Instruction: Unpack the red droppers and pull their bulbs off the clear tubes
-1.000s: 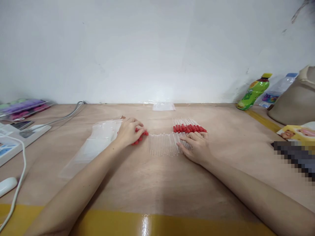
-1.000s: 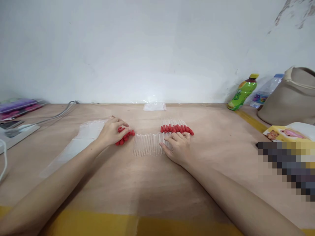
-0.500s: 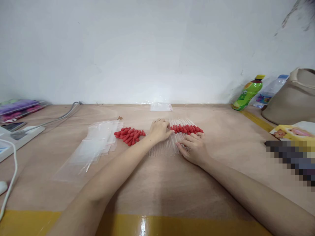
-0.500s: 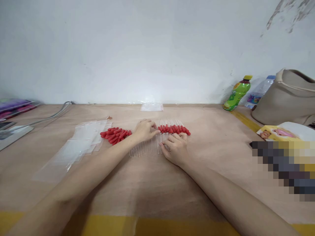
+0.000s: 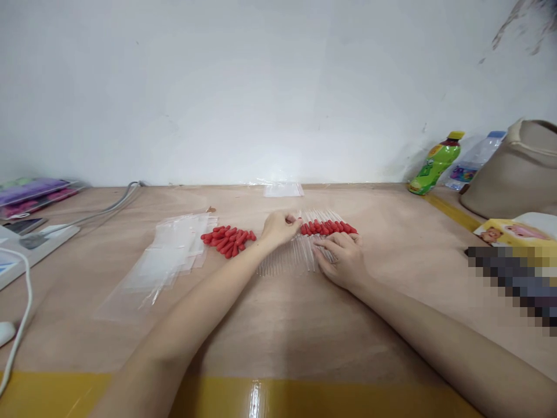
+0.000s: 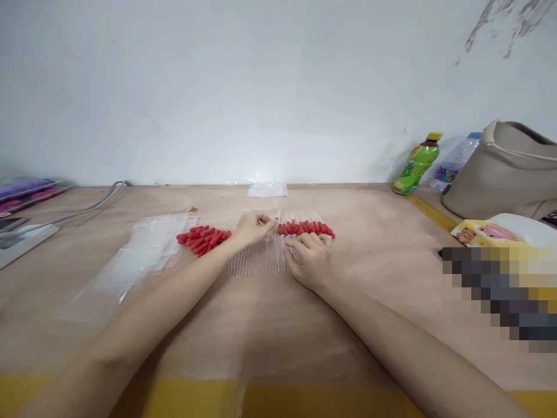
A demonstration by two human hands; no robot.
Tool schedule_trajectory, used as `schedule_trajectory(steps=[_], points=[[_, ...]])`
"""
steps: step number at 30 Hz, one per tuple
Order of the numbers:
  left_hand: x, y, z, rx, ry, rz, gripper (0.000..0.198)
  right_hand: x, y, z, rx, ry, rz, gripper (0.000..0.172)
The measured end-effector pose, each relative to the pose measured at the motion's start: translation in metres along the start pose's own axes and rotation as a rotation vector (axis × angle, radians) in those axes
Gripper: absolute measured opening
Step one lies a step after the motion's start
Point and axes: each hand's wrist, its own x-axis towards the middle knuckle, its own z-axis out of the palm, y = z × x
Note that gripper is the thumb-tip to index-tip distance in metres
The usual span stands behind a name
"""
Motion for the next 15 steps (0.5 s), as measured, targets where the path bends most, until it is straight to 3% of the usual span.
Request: schedule_trajectory(steps=[2, 4, 8, 11, 15], points=[[-0.018, -0.008, -0.012, 0.007, 0.078, 0.052, 0.021, 0.000, 0.001, 0.000, 0.029, 0.017, 0.014, 0.019], [-0.040, -0.022, -0.024, 0.042, 0.186, 0.229, 0.017, 0.000, 0.002, 0.001, 0.051, 0.016, -0.010, 0.031], [-0.084, -0.051, -0.043, 0.196, 0.254, 0.515, 0.012, 0.002, -0.002, 0.000, 0.056, -0.041, -0.151, 0.051], [-0.104, -0.059, -0.049, 0.290, 0.281, 0.675, 0.006, 0.003, -0.008, 0.000, 0.061, -0.143, -0.301, 0.051], [-0.110, -0.057, -0.046, 0.350, 0.352, 0.767, 0.004, 0.002, -0.014, 0.001, 0.075, -0.238, -0.399, 0.038]])
